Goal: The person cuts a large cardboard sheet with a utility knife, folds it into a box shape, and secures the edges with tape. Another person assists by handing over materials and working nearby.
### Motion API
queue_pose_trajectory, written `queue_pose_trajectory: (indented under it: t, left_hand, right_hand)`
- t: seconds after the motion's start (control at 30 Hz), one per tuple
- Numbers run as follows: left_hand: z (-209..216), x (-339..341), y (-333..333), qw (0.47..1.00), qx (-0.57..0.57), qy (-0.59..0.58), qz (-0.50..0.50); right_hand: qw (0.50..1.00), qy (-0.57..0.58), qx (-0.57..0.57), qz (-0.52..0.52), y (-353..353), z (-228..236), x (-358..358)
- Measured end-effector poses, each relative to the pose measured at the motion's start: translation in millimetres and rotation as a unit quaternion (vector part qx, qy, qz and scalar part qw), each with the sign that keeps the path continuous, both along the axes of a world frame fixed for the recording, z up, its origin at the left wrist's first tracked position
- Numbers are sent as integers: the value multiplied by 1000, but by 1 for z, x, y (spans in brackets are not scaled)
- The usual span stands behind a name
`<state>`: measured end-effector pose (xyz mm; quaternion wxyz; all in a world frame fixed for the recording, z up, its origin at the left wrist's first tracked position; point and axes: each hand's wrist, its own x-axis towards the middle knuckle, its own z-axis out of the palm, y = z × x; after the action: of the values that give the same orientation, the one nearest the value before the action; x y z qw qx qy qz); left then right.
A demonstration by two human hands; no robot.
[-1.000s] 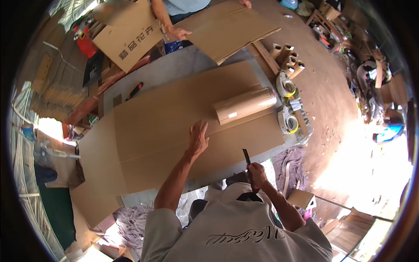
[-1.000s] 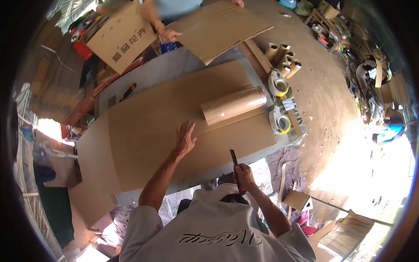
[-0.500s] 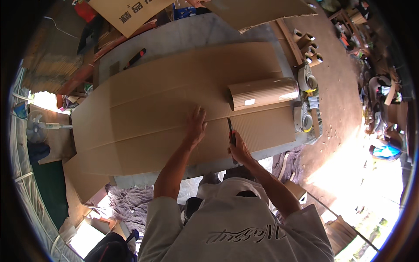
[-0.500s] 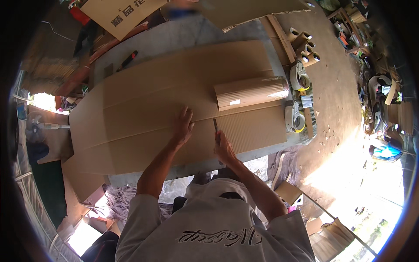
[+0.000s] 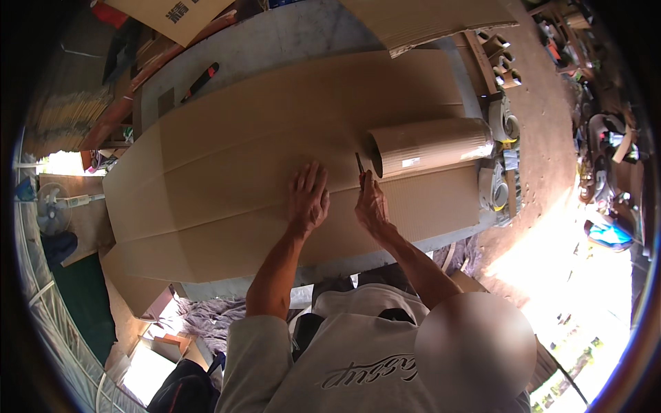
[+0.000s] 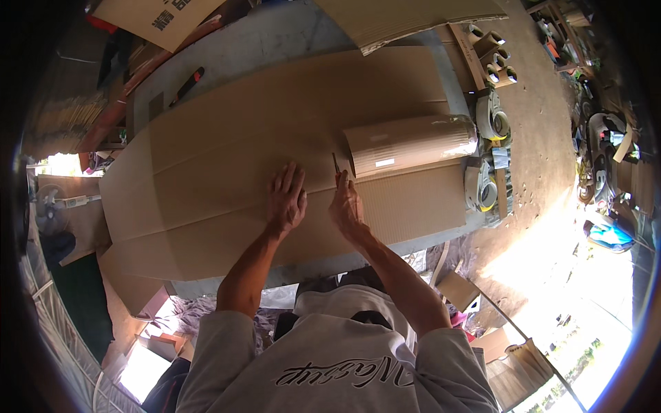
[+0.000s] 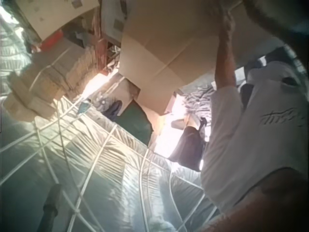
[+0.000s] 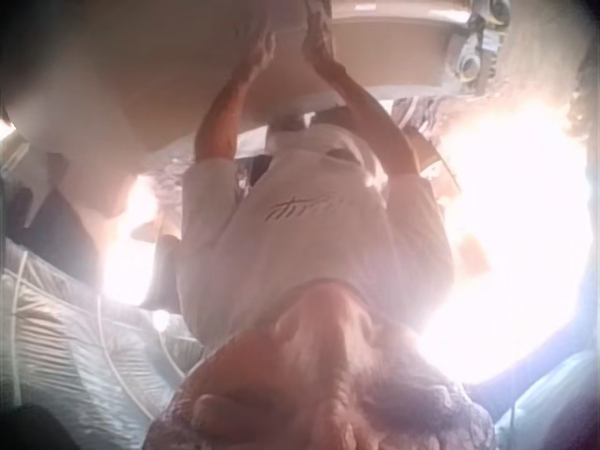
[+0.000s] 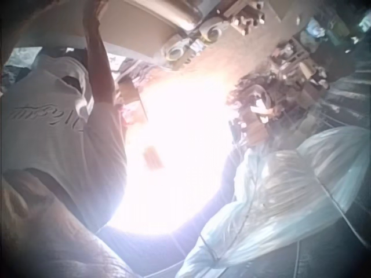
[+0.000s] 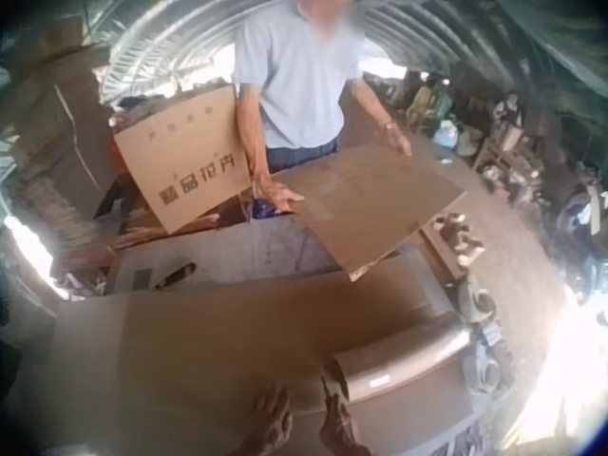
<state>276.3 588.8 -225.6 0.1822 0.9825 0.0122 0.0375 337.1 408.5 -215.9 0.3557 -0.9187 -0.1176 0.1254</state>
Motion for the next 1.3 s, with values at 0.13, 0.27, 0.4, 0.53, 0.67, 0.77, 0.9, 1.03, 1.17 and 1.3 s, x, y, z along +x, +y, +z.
queue_pose_trajectory:
  t: [0.13, 0.27, 0.4, 0.53, 0.67, 0.77, 0.9, 1.03, 1.17, 1.3]
  left_hand:
    - [-1, 1, 0, 1000, -2, 7, 8]
    - [-7, 0, 0, 1000, -6, 1, 11]
    - [-5, 1, 0, 1000, -7, 3, 13]
    - [-4, 2, -1, 1000, -17, -1, 14]
    - [-4, 0, 0, 1000, -16, -2, 18]
    - [0, 2, -2, 1000, -9, 5, 19]
    - [-2, 2, -2, 1000, -10, 0, 19]
    - [-1, 3, -2, 1000, -19, -3, 18]
    - [0, 5, -2, 1000, -13, -1, 10]
    - [1, 4, -2, 1000, -23, 2, 11]
  right_hand:
    - [1000, 7, 0, -1, 4, 1, 4]
    - [1000, 4, -11, 3, 7, -1, 7]
    - [994, 89, -65, 6, 10, 7, 12]
    - [999, 29, -39, 9, 5, -3, 7]
    - [989, 118, -88, 20, 9, 17, 13]
    - [999, 21, -29, 1, 8, 0, 6]
    - [1000, 1, -12, 11, 4, -12, 1]
    - [999, 25, -35, 13, 5, -12, -2]
    - [992, 72, -102, 8, 14, -18, -5]
    - [978, 150, -142, 10, 26, -4, 2]
